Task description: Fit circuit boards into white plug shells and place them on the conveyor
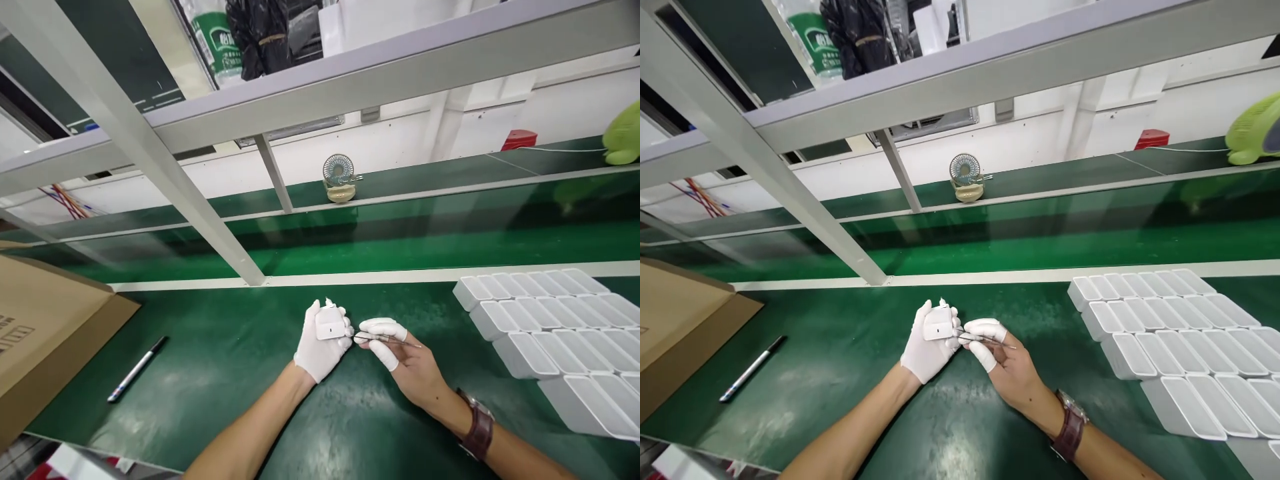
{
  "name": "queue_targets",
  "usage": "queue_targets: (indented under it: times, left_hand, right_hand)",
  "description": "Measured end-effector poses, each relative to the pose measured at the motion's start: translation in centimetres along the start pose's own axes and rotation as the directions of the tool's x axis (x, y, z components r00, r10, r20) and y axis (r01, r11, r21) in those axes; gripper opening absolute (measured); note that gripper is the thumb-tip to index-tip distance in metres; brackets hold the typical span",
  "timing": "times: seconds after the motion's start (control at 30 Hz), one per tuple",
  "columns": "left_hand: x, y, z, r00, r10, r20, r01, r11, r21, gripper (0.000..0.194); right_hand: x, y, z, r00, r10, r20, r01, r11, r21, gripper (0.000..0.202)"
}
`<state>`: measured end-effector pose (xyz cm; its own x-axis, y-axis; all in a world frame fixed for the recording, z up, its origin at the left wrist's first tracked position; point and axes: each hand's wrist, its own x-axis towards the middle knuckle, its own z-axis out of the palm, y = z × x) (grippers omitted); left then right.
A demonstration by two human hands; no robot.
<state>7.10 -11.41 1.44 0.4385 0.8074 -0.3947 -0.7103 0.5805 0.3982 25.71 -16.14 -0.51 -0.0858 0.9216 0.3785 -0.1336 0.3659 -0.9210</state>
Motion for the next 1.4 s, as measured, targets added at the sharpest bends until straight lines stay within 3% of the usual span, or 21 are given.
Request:
queue_targets:
  times: [0.17, 0.33, 0.93, 1.2, 1.3, 1.4]
  left_hand:
    - [-0.2, -0.3, 0.2, 0.999, -0.008, -0.047, 0.009, 0.999, 0.035, 0.048]
    - [0.0, -0.7, 0.2, 0.997, -0.018, -0.078, 0.025, 0.995, 0.092, 0.05]
    - [0.1, -1.2, 0.0, 0.997, -0.042, -0.059, 0.053, 0.975, 0.215, 0.052]
    - [-0.2, -1.3, 0.7, 0.994, -0.023, -0.108, 0.047, 0.973, 0.226, 0.048]
    - [-0.5, -1.6, 1.0, 0.989, 0.028, -0.148, 0.008, 0.971, 0.24, 0.044]
    - [-0.8, -2.2, 1.2, 0.965, 0.151, -0.215, -0.095, 0.964, 0.25, 0.033]
  right_hand:
    - [-0.7, 0.5, -0.3, 0.98, -0.175, 0.094, 0.189, 0.965, -0.18, 0.031]
    - [-0.8, 0.6, -0.4, 0.954, -0.265, 0.142, 0.291, 0.933, -0.21, 0.038]
    - [-0.9, 0.6, -0.3, 0.947, -0.259, 0.192, 0.298, 0.929, -0.221, 0.038]
    - [-0.9, 0.1, 0.1, 0.948, -0.254, 0.193, 0.299, 0.917, -0.265, 0.035]
    - [-1.0, 0.1, 0.1, 0.945, -0.248, 0.215, 0.305, 0.905, -0.297, 0.037]
    - [-1.5, 0.0, 0.0, 0.92, -0.269, 0.286, 0.352, 0.889, -0.294, 0.043]
